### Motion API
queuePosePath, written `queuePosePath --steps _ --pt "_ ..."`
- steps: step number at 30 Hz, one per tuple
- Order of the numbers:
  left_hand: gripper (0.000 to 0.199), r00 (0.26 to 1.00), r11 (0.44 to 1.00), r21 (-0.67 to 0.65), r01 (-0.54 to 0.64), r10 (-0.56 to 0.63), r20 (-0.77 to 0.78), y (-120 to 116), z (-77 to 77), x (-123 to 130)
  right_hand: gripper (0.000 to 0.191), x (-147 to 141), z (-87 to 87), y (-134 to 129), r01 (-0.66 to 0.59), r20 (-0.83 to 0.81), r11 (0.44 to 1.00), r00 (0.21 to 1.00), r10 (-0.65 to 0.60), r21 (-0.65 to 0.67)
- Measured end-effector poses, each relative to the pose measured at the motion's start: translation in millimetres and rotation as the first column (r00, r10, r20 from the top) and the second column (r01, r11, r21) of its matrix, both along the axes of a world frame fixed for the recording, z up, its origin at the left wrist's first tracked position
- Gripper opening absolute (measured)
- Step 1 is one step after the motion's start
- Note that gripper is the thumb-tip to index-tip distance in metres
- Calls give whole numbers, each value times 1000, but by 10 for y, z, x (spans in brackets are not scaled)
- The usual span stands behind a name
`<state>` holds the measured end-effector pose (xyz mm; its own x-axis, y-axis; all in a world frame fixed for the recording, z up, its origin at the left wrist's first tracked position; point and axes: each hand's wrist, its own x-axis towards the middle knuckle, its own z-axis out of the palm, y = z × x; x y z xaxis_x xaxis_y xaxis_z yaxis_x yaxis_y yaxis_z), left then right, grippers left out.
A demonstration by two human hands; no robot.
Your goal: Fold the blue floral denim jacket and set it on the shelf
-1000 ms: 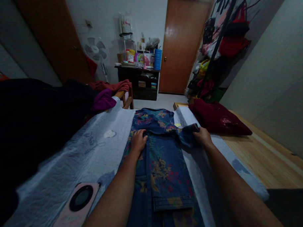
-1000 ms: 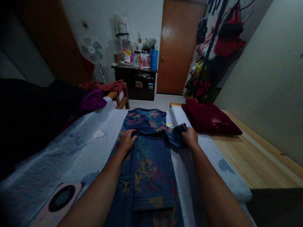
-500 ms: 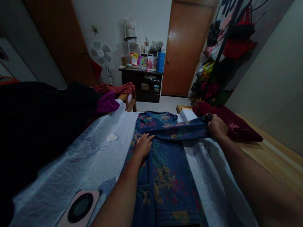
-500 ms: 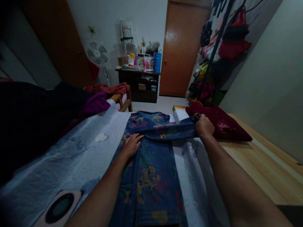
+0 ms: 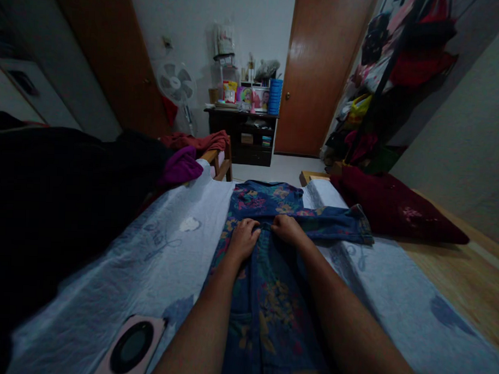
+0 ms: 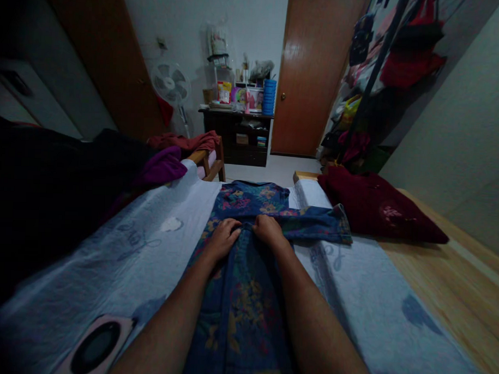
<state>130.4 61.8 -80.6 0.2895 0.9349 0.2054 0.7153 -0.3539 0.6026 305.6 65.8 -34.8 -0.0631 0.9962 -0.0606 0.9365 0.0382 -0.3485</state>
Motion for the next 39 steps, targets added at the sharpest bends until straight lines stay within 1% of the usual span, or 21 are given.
queuePosePath --steps 2,4,6,8,10,12,15,18,20,23,26,30,31,32,34,35,36,37,39 --pt "25 996 996 30 -87 86 26 17 1 -13 18 -37 -62 -45 142 -12 990 990 -142 -4" --pt "21 988 993 2 -117 116 104 47 -11 -26 20 -60 -44 -90 217 8 976 976 -218 11" --pt "23 967 991 -89 -96 114 227 86 -37 -38 23 -103 31 -128 221 29 975 975 -222 31" --pt "26 933 982 -174 -78 133 335 123 -74 -47 24 -173 113 -155 193 24 980 981 -194 42" --pt "27 912 979 -196 -60 134 389 147 -111 -57 27 -253 152 -173 166 0 986 986 -166 26" --pt "29 907 984 -177 -17 90 412 156 -133 -74 33 -321 120 -189 152 -19 988 988 -151 0" --pt "32 906 978 -195 68 22 423 149 -129 -110 35 -370 -24 -209 175 -67 984 983 -174 14" --pt "34 905 956 -254 149 -28 424 140 -104 -144 31 -355 -171 -218 214 -147 974 969 -200 81" --pt "36 913 950 -259 173 -56 404 139 -93 -160 29 -331 -234 -217 239 -194 964 957 -213 120" --pt "36 944 965 -212 156 -83 318 138 -95 -174 27 -303 -291 -215 290 -265 942 934 -240 168" --pt "31 970 981 -151 125 -89 225 127 -90 -179 25 -300 -331 -210 341 -362 922 896 -258 186" --pt "19 988 993 -100 54 -38 150 108 -21 -171 26 -329 -345 -198 421 -484 884 828 -282 204" --pt "16 988 994 -102 36 -20 151 106 3 -169 25 -340 -336 -196 405 -492 888 832 -258 220" --pt "14 987 993 -113 20 -2 161 105 25 -168 21 -351 -323 -197 356 -484 905 849 -211 231" --pt "11 981 989 -147 -1 29 191 110 56 -170 11 -374 -286 -208 171 -424 962 903 -68 211" --pt "13 979 987 -161 -6 39 202 114 62 -173 11 -385 -265 -218 64 -383 983 924 8 174" --pt "15 977 985 -171 -9 44 207 118 62 -177 14 -395 -243 -230 -25 -345 992 936 67 125" --pt "16 978 984 -178 -8 45 204 122 58 -180 18 -406 -223 -245 -86 -313 994 944 105 74" --pt "14 980 981 -194 -7 46 196 127 48 -184 23 -425 -185 -275 -129 -275 992 954 122 -8"
